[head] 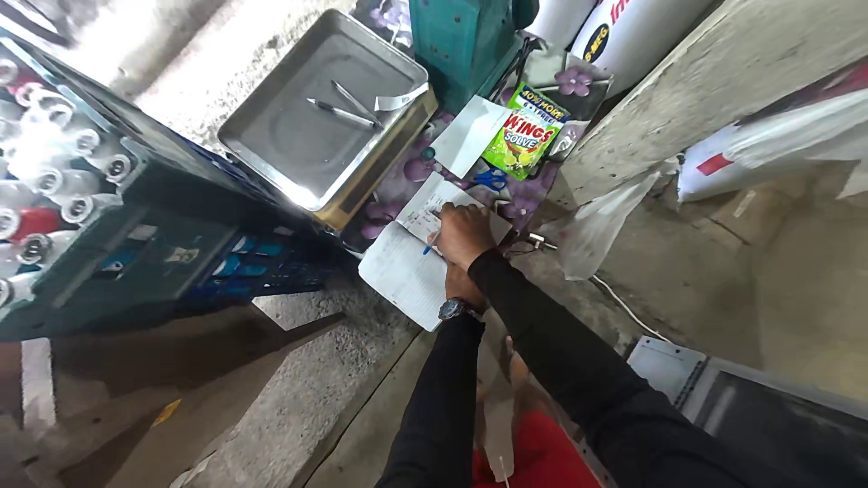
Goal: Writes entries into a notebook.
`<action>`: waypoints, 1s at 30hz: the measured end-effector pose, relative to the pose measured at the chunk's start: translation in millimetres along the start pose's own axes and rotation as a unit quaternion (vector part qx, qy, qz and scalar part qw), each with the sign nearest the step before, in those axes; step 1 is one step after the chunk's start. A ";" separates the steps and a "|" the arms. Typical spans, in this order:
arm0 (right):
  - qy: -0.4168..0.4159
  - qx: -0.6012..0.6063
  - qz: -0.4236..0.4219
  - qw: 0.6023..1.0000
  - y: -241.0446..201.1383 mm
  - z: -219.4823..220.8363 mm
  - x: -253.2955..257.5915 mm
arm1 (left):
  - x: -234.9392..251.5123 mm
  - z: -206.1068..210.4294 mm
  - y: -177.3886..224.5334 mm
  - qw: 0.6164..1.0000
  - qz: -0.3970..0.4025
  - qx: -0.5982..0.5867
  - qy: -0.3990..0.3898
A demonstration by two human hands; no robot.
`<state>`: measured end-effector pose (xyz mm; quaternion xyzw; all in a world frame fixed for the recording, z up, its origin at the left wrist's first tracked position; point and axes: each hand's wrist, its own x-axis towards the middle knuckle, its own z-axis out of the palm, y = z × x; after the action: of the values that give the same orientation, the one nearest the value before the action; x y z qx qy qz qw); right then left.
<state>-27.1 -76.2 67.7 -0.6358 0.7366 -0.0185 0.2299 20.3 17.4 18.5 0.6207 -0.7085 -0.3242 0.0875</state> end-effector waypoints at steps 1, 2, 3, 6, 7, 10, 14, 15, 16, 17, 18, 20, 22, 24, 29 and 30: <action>-0.004 0.005 -0.002 1.000 -0.2 0.0 0.5 | 1.3 -0.1 -0.7 1.000 0.004 0.008 -0.003; 0.000 0.011 -0.011 1.000 -0.1 1.3 0.7 | 2.9 -0.3 -1.8 1.000 0.006 0.026 -0.014; 0.015 0.018 -0.030 0.999 0.4 4.3 -0.2 | 4.3 -0.4 -2.8 0.998 0.007 0.054 -0.032; 0.071 0.040 -0.083 0.993 0.6 11.9 -6.5 | 1.5 -0.2 -5.1 0.995 -0.011 0.079 -0.056; 0.076 0.054 -0.091 0.992 0.5 10.7 -8.1 | -0.2 1.0 -5.8 0.997 -0.015 0.062 -0.042; 0.046 0.084 -0.089 0.991 2.4 6.6 -3.7 | -2.0 -13.6 8.6 0.998 -0.051 0.030 -0.037; 0.001 0.097 -0.054 0.994 -2.1 11.9 4.5 | -0.3 -13.9 6.3 0.997 -0.065 -0.007 -0.038; -0.011 0.091 -0.049 0.995 -3.2 11.7 6.9 | -1.4 -12.7 4.2 0.998 -0.054 -0.002 -0.038; -0.022 0.087 -0.049 0.995 -3.5 10.7 8.6 | -3.4 -13.7 4.1 0.998 -0.042 0.009 -0.040; -0.032 0.085 -0.054 0.994 -2.0 9.1 9.6 | -3.7 -15.1 6.1 0.998 -0.033 0.024 -0.046; -0.044 0.089 -0.061 0.993 0.3 6.6 10.0 | -3.1 -17.8 8.9 0.997 -0.027 0.037 -0.057; -0.059 0.112 -0.075 0.989 4.7 1.6 11.6 | -0.8 -20.7 10.0 0.997 0.010 0.061 -0.050; -0.059 0.143 -0.086 0.984 10.6 -2.8 15.8 | 4.4 -18.0 4.5 0.996 0.069 0.064 -0.008; -0.055 0.178 -0.085 0.979 21.1 -7.9 20.3 | 10.2 -12.5 -2.3 0.991 0.129 0.010 0.048; -0.061 0.229 -0.081 0.968 46.7 -19.2 33.7 | 3.3 -23.9 -11.9 0.982 0.161 -0.095 0.032; -0.064 0.234 -0.084 0.967 50.5 -20.9 35.9 | -6.7 -27.8 -12.3 0.982 0.143 -0.117 0.045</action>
<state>-84.7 -106.0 58.9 -0.6241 0.6393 -0.1686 0.4164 46.5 13.7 34.9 0.5129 -0.7423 -0.3604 0.2366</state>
